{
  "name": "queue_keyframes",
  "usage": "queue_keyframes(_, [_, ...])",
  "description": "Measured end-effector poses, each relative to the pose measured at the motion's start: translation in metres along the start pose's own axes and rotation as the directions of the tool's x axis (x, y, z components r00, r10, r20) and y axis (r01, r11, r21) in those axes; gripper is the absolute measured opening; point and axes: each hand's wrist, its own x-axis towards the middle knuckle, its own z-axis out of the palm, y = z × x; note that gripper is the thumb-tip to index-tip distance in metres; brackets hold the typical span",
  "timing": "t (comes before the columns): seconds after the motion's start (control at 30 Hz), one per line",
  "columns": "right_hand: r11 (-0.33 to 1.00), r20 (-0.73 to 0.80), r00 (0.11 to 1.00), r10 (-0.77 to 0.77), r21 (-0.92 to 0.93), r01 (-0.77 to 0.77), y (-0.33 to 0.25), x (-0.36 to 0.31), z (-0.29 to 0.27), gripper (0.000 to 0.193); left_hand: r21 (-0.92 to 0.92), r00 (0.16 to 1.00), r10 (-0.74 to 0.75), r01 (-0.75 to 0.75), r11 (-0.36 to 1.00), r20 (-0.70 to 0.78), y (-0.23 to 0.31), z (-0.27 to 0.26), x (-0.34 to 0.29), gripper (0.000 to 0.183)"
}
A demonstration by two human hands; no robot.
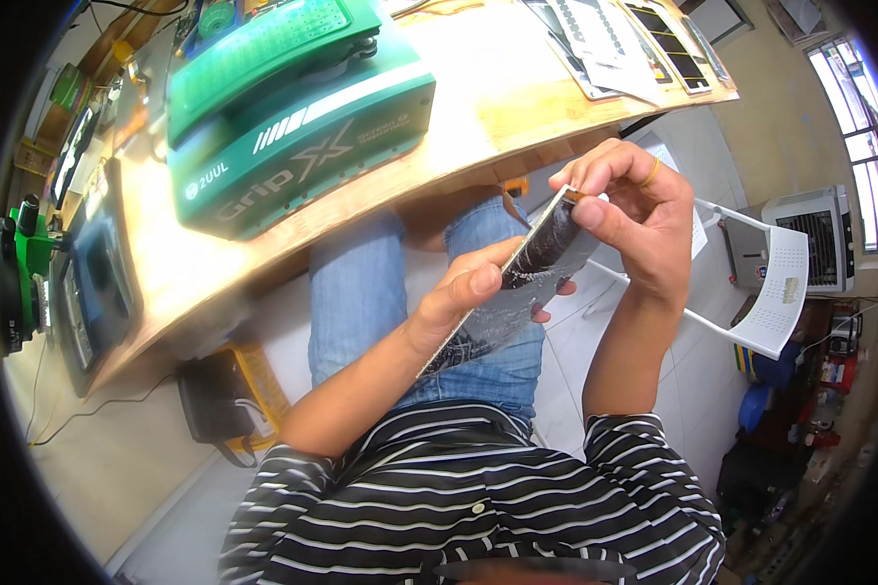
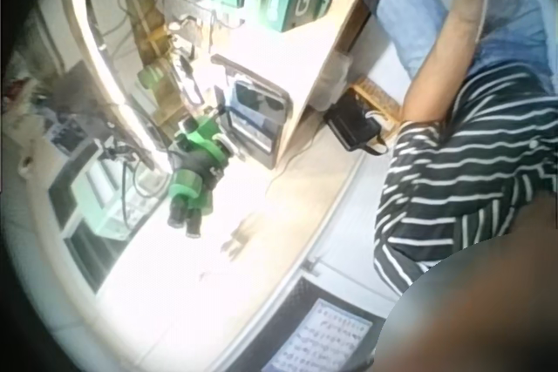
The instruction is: The person removes a tablet screen from a green pressing machine, wipes it with a cloth, and places it on a red mat. They then use a blue electric screwdriver to work along the edges of the screen.
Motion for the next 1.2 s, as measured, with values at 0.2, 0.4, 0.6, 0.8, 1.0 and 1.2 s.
queue_keyframes(0.2, [0.998,0.002,0.999,0.052,0.043,-0.052,-0.006,0.001,0.002,0.016,-0.091,0.999,-0.004,0.008,0.996,0.047,0.000,-0.001,-0.002,0.095])
queue_keyframes(0.4, [0.993,-0.044,0.993,0.109,-0.047,-0.111,-0.016,0.004,0.011,0.022,-0.200,0.997,-0.067,0.070,0.977,0.027,0.004,0.002,-0.002,0.107])
queue_keyframes(0.6, [0.966,-0.150,0.959,0.242,-0.058,-0.252,-0.021,0.008,0.018,0.020,-0.302,0.995,0.004,0.025,0.953,0.095,0.007,0.008,0.004,0.097])
queue_keyframes(0.8, [0.972,-0.131,0.963,0.234,0.016,-0.234,-0.021,0.006,0.011,0.015,-0.409,0.986,-0.020,0.086,0.908,0.165,0.003,0.007,0.008,0.099])
queue_keyframes(1.0, [0.977,-0.144,0.968,0.203,-0.035,-0.210,-0.027,0.006,0.012,0.015,-0.468,0.980,-0.037,0.126,0.875,0.193,0.003,0.007,0.011,0.104])
queue_keyframes(1.2, [0.946,-0.161,0.945,0.286,-0.107,-0.305,-0.031,0.008,0.011,0.015,-0.423,0.983,-0.059,0.130,0.897,0.176,0.005,0.007,0.011,0.105])
